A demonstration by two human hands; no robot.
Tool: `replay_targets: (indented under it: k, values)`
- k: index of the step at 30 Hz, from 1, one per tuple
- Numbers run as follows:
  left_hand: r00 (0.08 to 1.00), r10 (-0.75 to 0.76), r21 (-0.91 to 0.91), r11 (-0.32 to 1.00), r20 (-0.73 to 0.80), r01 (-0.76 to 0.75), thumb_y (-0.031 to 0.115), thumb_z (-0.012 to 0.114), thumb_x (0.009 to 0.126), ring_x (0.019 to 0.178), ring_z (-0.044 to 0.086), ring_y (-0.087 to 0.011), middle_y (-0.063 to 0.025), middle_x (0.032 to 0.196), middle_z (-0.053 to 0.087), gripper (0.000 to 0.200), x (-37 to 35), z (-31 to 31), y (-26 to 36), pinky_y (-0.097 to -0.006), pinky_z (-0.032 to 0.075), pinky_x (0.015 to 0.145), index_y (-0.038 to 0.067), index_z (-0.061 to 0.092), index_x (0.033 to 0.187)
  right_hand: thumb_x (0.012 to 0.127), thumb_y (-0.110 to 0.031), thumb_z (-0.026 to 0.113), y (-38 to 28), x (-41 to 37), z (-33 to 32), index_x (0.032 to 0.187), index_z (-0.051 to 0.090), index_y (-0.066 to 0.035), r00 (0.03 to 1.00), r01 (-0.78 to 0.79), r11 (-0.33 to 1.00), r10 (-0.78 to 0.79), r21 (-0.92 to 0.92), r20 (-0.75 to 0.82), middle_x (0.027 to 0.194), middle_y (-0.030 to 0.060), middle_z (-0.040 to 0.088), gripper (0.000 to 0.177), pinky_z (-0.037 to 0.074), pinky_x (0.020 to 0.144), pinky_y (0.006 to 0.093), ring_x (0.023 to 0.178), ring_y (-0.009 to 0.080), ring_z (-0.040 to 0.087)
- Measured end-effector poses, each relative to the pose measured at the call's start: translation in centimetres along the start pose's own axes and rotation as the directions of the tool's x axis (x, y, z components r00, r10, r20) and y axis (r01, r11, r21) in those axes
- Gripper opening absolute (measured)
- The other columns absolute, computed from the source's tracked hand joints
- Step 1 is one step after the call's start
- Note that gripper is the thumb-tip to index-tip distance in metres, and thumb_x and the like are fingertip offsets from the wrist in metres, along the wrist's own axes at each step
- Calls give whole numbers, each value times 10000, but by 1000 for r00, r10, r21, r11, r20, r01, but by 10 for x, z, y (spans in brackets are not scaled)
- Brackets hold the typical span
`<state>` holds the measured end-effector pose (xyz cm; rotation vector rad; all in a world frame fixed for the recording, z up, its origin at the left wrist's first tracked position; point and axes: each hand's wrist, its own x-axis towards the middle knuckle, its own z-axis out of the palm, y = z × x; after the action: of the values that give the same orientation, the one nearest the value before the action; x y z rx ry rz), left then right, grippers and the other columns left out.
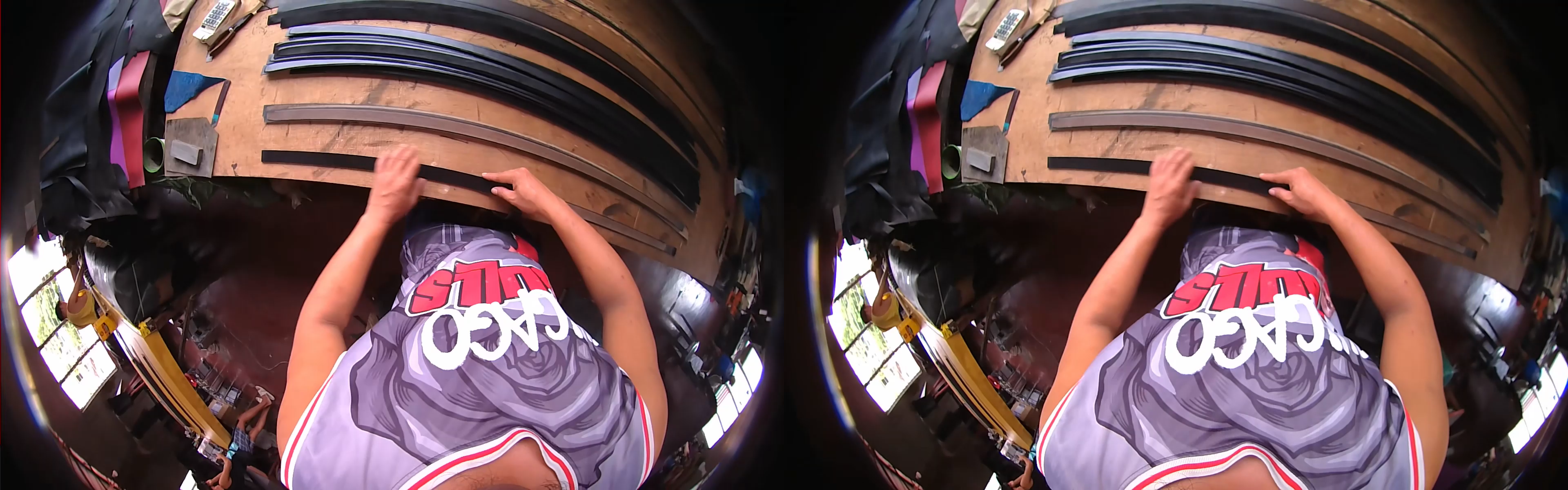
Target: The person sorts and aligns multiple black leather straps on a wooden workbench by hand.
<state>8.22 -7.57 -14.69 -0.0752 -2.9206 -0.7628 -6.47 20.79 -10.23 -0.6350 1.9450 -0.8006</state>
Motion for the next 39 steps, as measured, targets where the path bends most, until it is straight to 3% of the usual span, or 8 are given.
replay_targets:
  k: [3,8,15,21,24,27,39]
  values:
    - [976,219,-154,965,17,-214,152,718,727,1231,530,-299,-115,1239,607,307,25,31,41,-446,408,997,65,628,1007,899,-136,668,11,5,4,1285,658,-108,1000,25,1000,-25,-6,-3,1241,197,661,387,491,979,351,1158,302,649]
    - [952,299,-173,943,63,-285,146,708,726,1026,571,-266,-52,1060,623,191,39,53,44,-401,440,880,83,634,891,904,-131,674,15,10,3,1297,650,-93,999,52,998,-52,-43,7,1251,156,676,396,488,986,344,1135,248,661]
    - [922,376,-202,914,92,-353,166,719,726,983,564,-267,-55,1030,616,194,46,49,38,-396,454,834,88,634,882,890,-160,689,27,14,6,1262,679,-95,1000,13,997,-11,79,-18,1157,173,717,378,517,929,346,1062,223,682]
    - [911,395,-169,912,120,-374,198,711,750,1002,563,-248,-61,1035,615,190,46,47,38,-385,457,859,90,653,895,883,-175,713,31,12,8,1218,679,-40,999,-26,991,30,129,-32,902,90,723,364,527,777,319,822,144,645]
    - [903,418,-159,903,105,-399,195,695,755,989,563,-253,-67,1026,611,183,47,48,37,-385,459,847,88,643,893,890,-166,714,37,13,10,1180,680,-16,998,-63,972,68,226,-18,864,53,701,329,518,731,293,790,116,623]
    - [892,442,-141,893,96,-428,193,681,758,975,563,-257,-72,1016,606,170,48,48,36,-384,461,836,86,633,880,894,-157,713,41,14,12,1158,680,2,997,-58,957,69,284,-26,865,35,691,310,510,709,276,784,98,614]
    - [887,453,-159,885,87,-437,184,657,772,990,564,-263,-78,1041,606,181,50,51,33,-387,459,846,85,626,920,951,-115,652,35,11,6,1190,664,2,997,-70,811,42,581,62,1002,-2,674,266,491,823,248,894,77,602]
